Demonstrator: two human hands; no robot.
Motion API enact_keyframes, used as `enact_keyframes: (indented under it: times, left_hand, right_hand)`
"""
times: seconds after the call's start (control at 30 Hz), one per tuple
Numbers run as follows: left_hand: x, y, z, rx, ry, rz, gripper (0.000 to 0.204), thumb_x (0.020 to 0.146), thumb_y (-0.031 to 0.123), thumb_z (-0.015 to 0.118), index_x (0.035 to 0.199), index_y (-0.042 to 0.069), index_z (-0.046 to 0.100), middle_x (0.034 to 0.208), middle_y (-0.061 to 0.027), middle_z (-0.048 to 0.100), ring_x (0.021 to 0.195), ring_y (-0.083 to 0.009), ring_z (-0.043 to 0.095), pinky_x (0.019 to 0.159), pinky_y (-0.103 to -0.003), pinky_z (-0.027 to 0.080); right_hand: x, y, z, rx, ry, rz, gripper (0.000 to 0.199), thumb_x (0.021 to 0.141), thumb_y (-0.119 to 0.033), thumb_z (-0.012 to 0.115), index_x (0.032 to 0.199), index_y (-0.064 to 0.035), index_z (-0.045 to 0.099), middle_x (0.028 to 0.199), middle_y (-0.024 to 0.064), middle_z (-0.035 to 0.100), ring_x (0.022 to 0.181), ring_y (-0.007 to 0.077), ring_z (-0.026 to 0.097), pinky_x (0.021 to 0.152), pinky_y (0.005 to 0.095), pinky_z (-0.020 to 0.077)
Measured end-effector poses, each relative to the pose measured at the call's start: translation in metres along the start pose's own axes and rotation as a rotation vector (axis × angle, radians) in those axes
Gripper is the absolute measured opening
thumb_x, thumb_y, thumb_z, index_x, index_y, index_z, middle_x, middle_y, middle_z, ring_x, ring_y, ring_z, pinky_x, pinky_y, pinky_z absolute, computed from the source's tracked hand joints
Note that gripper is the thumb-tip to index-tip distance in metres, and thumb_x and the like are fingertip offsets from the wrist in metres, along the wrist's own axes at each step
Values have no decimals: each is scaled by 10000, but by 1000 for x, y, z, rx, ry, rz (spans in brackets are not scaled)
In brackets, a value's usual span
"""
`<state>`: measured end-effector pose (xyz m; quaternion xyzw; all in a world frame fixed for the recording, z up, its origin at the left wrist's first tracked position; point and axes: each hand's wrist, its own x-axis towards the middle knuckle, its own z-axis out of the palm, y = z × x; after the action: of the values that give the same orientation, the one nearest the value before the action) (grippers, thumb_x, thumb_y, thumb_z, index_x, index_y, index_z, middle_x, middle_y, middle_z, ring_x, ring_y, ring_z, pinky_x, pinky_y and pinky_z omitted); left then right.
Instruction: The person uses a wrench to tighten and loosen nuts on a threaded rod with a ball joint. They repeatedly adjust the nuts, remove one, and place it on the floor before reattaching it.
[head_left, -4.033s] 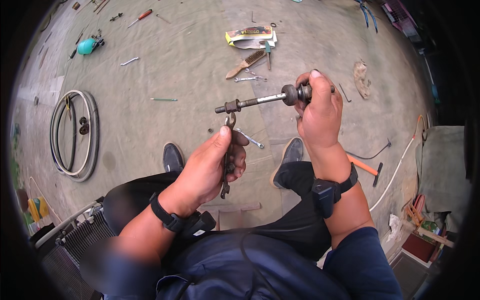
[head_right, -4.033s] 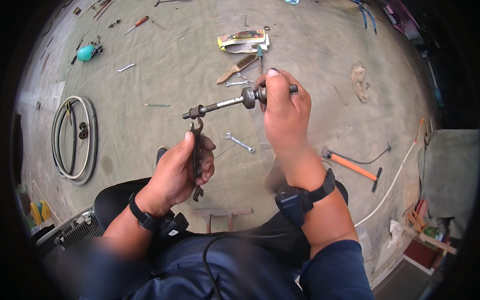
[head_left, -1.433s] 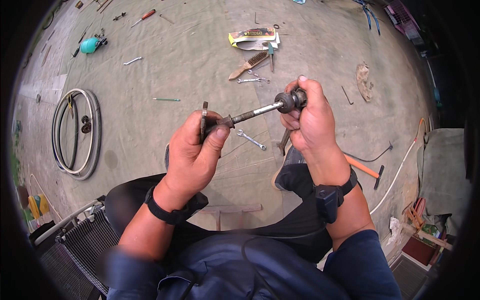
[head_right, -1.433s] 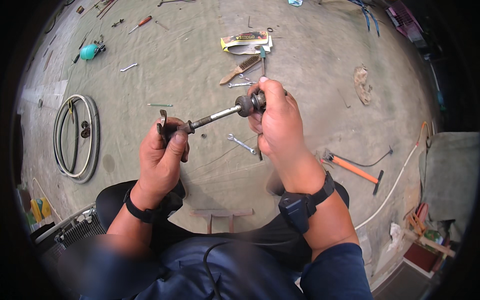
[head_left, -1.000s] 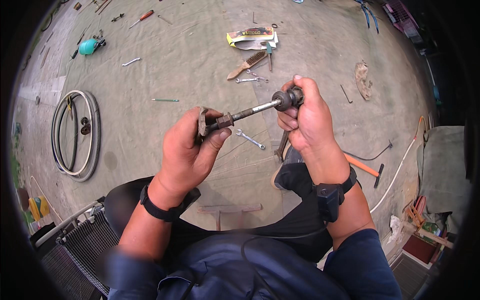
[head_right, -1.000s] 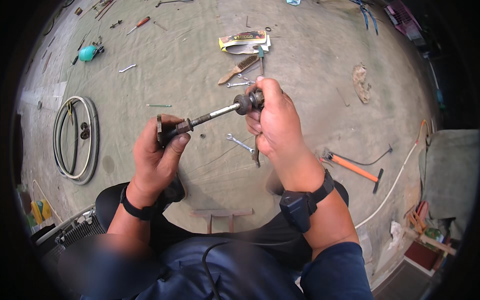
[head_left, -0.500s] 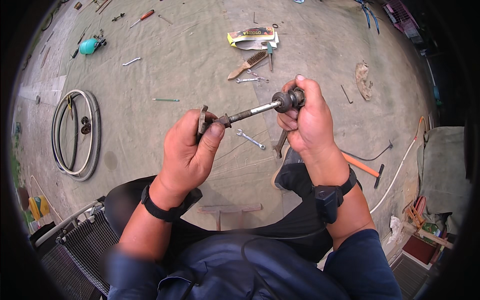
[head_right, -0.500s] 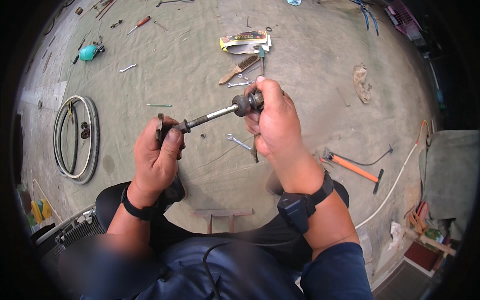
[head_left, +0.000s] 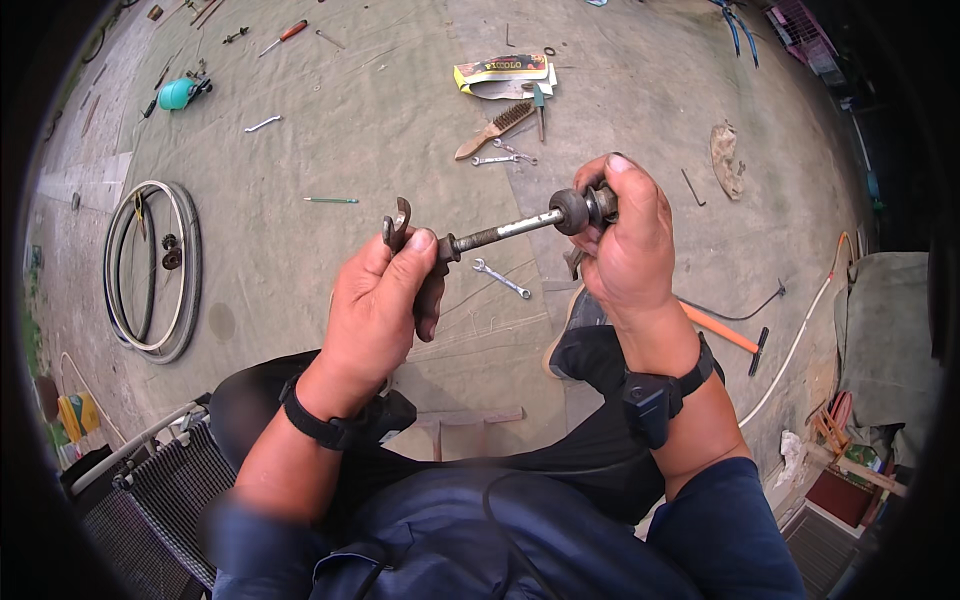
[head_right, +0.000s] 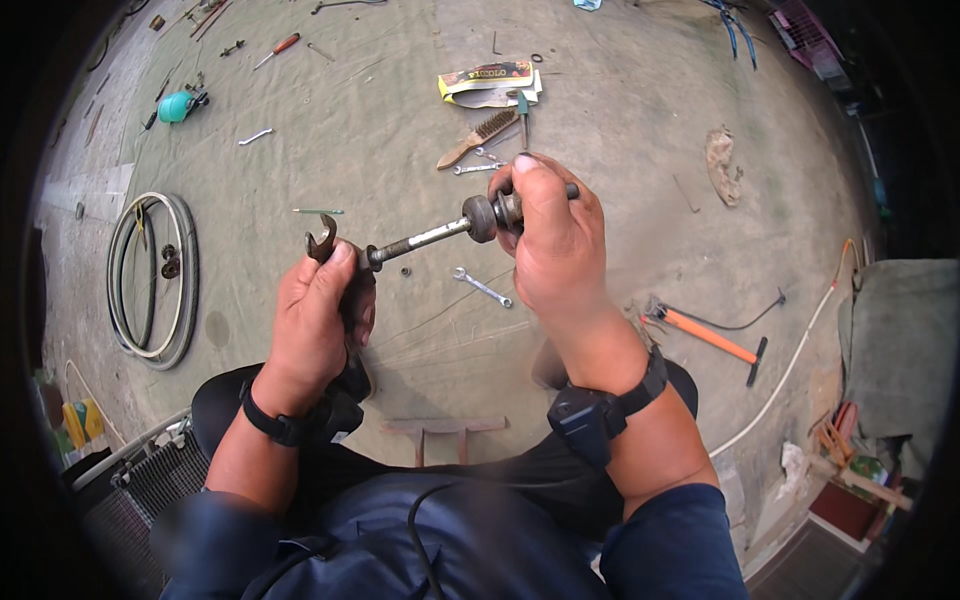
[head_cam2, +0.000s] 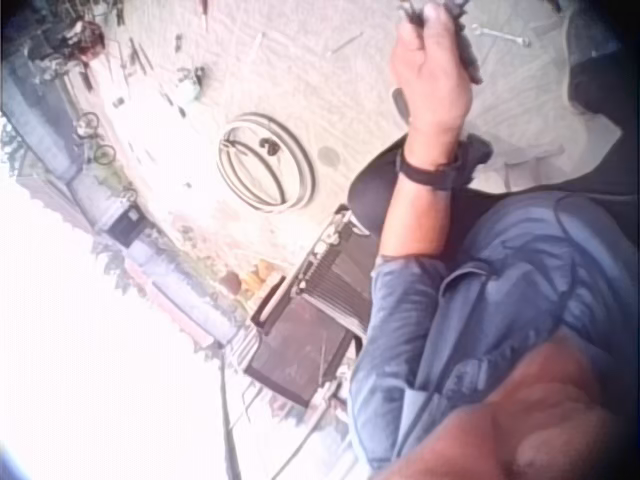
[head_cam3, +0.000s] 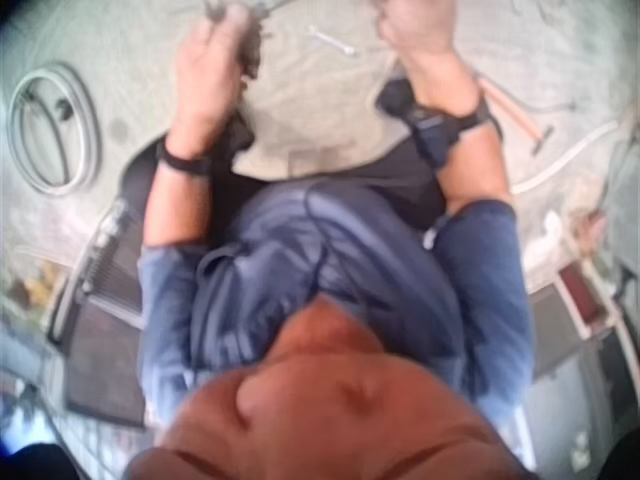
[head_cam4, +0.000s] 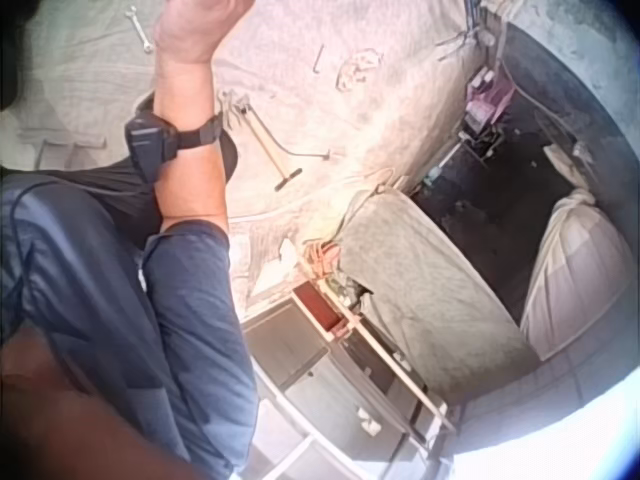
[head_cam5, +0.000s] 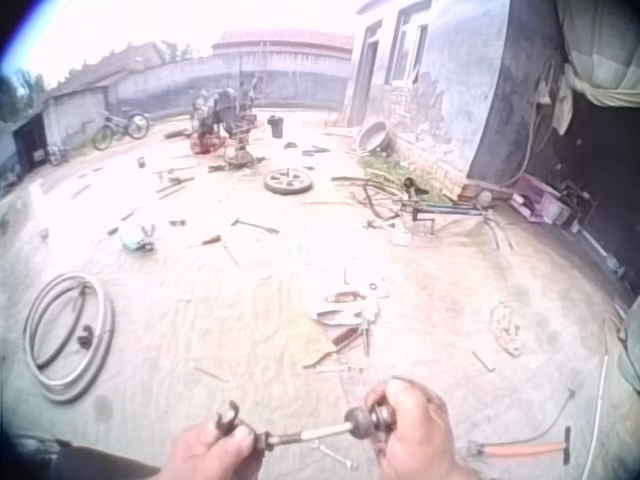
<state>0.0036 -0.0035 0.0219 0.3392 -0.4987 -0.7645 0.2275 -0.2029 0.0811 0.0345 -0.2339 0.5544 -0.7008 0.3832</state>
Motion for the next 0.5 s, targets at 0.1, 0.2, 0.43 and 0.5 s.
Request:
enact_keyframes:
  times: [0.1, 0.2, 0.43, 0.5]
  left_hand:
    - [0, -3, -1, -39, -20, -36, 267, 1035, 280, 509, 958, 36, 586, 672, -11, 524, 515, -82, 464, 468, -240, 378]
    - [0, -4, -2, -48, -59, -9, 267, 1035, 292, 515, 974, 39, 577, 690, -12, 526, 535, -79, 465, 487, -239, 387]
    - [0, -9, -2, 138, -34, 155, 197, 1016, 232, 569, 978, 39, 561, 718, 6, 535, 585, -67, 478, 529, -230, 411]
    - [0, -9, -4, 223, -20, 180, 188, 1007, 219, 584, 975, 35, 563, 725, 12, 542, 593, -63, 486, 540, -227, 417]
  right_hand:
    - [1, -1, 0, -29, 7, -1, 377, 951, -357, 515, 800, -20, 588, 614, 27, 516, 527, 80, 419, 500, 248, 336]
    - [4, 3, -2, 22, 12, 35, 368, 952, -354, 518, 804, -24, 589, 614, 25, 512, 517, 80, 413, 484, 247, 326]
    - [7, 5, 0, 84, 60, 188, 337, 976, -343, 494, 821, -56, 579, 595, 23, 486, 460, 78, 346, 422, 238, 273]
    - [8, 8, -2, 106, 43, 213, 328, 976, -342, 498, 827, -62, 583, 600, 23, 493, 453, 77, 342, 415, 237, 263]
